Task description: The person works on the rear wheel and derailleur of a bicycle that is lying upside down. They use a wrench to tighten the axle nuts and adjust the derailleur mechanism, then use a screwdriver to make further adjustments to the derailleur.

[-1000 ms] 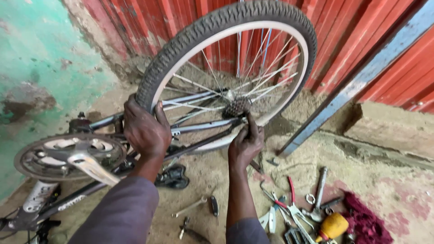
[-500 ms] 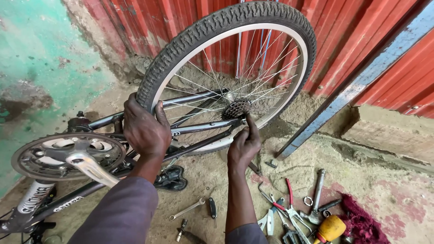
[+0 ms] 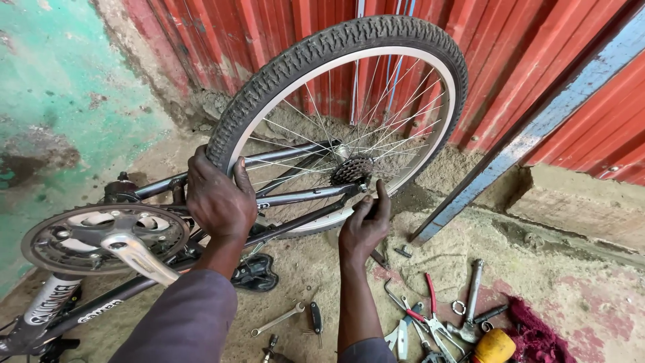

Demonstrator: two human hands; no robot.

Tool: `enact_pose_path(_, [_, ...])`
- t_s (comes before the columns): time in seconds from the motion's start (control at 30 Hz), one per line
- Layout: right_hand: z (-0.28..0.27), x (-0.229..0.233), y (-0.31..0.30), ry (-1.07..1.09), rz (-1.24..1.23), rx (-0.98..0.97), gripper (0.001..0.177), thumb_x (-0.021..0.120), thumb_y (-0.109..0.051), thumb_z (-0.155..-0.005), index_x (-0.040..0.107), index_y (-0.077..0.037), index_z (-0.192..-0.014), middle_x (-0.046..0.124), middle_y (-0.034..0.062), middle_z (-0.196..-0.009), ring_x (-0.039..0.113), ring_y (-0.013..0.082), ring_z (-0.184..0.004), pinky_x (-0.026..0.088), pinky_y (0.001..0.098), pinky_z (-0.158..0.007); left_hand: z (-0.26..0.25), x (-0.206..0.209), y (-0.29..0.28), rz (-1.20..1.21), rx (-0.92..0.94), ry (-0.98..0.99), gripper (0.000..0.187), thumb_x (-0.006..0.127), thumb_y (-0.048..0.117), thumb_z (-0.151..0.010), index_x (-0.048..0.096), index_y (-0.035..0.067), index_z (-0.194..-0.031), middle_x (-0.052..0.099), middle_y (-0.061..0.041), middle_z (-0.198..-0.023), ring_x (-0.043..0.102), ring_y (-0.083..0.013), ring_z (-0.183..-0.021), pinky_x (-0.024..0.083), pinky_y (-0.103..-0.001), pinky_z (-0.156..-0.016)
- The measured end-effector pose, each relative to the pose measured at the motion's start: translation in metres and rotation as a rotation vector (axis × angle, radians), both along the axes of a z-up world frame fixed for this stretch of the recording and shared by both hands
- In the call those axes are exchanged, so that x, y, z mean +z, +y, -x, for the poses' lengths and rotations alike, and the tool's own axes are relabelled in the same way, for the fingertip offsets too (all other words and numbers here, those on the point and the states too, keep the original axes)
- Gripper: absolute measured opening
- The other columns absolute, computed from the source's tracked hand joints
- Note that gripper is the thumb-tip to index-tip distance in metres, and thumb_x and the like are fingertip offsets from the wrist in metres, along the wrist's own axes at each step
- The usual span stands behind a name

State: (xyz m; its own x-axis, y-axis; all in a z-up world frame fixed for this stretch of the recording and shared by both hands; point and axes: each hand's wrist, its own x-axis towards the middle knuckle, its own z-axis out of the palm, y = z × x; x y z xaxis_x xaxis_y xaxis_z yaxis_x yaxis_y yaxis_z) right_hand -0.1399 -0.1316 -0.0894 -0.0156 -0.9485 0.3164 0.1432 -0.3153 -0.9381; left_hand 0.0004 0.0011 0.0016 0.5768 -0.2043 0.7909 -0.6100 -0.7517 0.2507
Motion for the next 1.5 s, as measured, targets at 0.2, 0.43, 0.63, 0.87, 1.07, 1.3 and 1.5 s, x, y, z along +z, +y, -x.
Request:
enact_pose_path(0.2, [-0.006,-0.033,-0.047,0.146,0.059,0.019,0.024,0.076,-0.015,-0.096,0.069,-0.005,-0.116,0.061,0.0174,-0.105,0.070,0.0335,-0.094,0.065,0.0395,-0.071,-0.002,-0.004,0.000,0.019,-0.005,-0.026,0.054,0.057,0.042,-0.103,0.049,-0.001,-0.134,0.057,-0.014,-0.102,0.067,-0.0356,-0.090,0.054,-0.045,-0.079])
enact_pose_path(0.43, [-0.011,0.034,-0.038,0.284,-0.271,0.251,0.074,0.079,-0.049,-0.088,0.050,-0.001,-0.138,0.053,0.0267,-0.128,0.060,0.0418,-0.122,0.053,0.0560,-0.103,-0.004,-0.002,0.001,0.023,0.006,-0.038,0.053,0.053,0.044,-0.104,0.050,0.000,-0.133,0.058,-0.012,-0.102,0.068,-0.0326,-0.089,0.055,-0.043,-0.078])
enact_pose_path(0.63, [0.008,0.086,-0.028,-0.246,-0.104,0.233,0.042,0.040,-0.020,-0.109,0.074,-0.012,-0.085,0.076,0.0156,-0.097,0.069,0.0306,-0.118,0.012,0.0546,-0.127,-0.008,-0.005,-0.005,0.015,0.022,-0.082,0.053,0.055,0.044,-0.104,0.051,-0.001,-0.132,0.058,-0.012,-0.100,0.067,-0.0323,-0.088,0.055,-0.042,-0.078])
enact_pose_path(0.87, [-0.019,0.028,-0.043,0.061,-0.162,0.239,0.045,0.065,-0.017,-0.096,0.054,0.000,-0.136,0.052,0.0334,-0.129,0.053,0.0550,-0.126,0.042,0.0645,-0.110,-0.002,0.003,-0.002,0.005,0.037,-0.111,0.053,0.055,0.044,-0.104,0.053,-0.002,-0.129,0.059,-0.011,-0.099,0.068,-0.0315,-0.087,0.056,-0.041,-0.077])
enact_pose_path(1.07, [-0.022,0.025,-0.040,0.066,-0.145,0.190,0.046,0.067,-0.020,-0.100,0.049,-0.007,-0.140,0.053,0.0319,-0.125,0.058,0.0542,-0.121,0.050,0.0611,-0.102,0.003,0.003,-0.002,0.021,0.006,-0.089,0.054,0.050,0.044,-0.106,0.052,-0.004,-0.131,0.059,-0.013,-0.100,0.068,-0.0323,-0.087,0.055,-0.042,-0.074])
enact_pose_path(1.3, [-0.019,0.023,-0.040,0.098,-0.186,0.183,0.045,0.070,-0.031,-0.100,0.053,-0.011,-0.136,0.059,0.0296,-0.123,0.063,0.0488,-0.116,0.054,0.0560,-0.096,-0.003,-0.005,0.001,0.015,0.012,-0.065,0.054,0.054,0.043,-0.103,0.051,-0.003,-0.131,0.059,-0.014,-0.100,0.068,-0.0342,-0.088,0.055,-0.044,-0.075])
enact_pose_path(1.5, [-0.027,-0.004,-0.046,0.009,-0.227,0.194,0.044,0.069,-0.033,-0.101,0.053,-0.010,-0.135,0.058,0.0284,-0.124,0.061,0.0463,-0.118,0.052,0.0559,-0.098,-0.006,-0.009,0.001,0.015,0.030,-0.050,0.054,0.058,0.041,-0.100,0.051,-0.002,-0.131,0.058,-0.012,-0.100,0.067,-0.0317,-0.089,0.055,-0.042,-0.076])
